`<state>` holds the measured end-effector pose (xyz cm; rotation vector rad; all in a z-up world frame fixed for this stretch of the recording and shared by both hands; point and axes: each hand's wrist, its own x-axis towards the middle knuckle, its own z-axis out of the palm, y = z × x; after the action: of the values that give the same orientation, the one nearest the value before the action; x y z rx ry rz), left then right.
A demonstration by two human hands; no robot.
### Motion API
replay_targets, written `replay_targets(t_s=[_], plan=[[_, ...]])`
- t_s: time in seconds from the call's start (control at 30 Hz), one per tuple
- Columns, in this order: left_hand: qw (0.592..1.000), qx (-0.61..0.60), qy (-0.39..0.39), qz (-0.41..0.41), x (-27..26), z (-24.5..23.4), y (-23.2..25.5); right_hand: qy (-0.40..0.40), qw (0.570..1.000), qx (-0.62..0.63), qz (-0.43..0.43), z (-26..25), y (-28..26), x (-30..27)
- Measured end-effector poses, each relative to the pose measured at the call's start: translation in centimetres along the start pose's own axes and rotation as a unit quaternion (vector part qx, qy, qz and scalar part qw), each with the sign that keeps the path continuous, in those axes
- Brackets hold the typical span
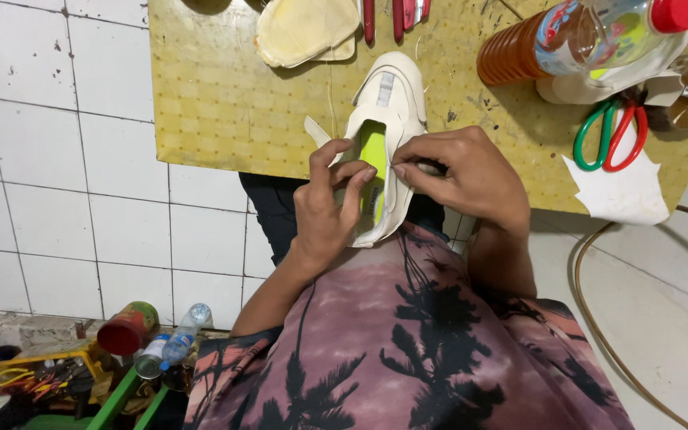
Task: The person holds a white shoe and uses a needle and thread to sew a section of the shoe's upper. They pull the thread through the material repeatedly to secure the seam.
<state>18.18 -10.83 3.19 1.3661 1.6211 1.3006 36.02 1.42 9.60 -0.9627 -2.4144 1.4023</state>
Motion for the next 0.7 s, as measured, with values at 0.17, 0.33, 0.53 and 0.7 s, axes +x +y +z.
replay_targets(t_s=[0.17, 0.33, 0.53, 0.7], plan=[[0.998, -0.056, 0.019, -0.007, 0.2, 0.3, 0.5, 0.022, 1.000, 0.016, -0.003, 0.7, 0.5, -0.2], [0.998, -0.061, 0.023, -0.005, 0.3, 0.6, 0.5, 0.033, 0.999, 0.022, 0.003, 0.7, 0.3, -0.6], [0.996, -0.088, 0.011, 0.003, 0.6, 0.4, 1.3, 0.039, 0.999, 0.026, -0.011, 0.8, 0.2, -0.3], [0.994, -0.111, -0.011, 0.008, 0.3, 0.5, 1.0, 0.046, 0.998, 0.032, -0.011, 1.0, 0.3, -0.5]])
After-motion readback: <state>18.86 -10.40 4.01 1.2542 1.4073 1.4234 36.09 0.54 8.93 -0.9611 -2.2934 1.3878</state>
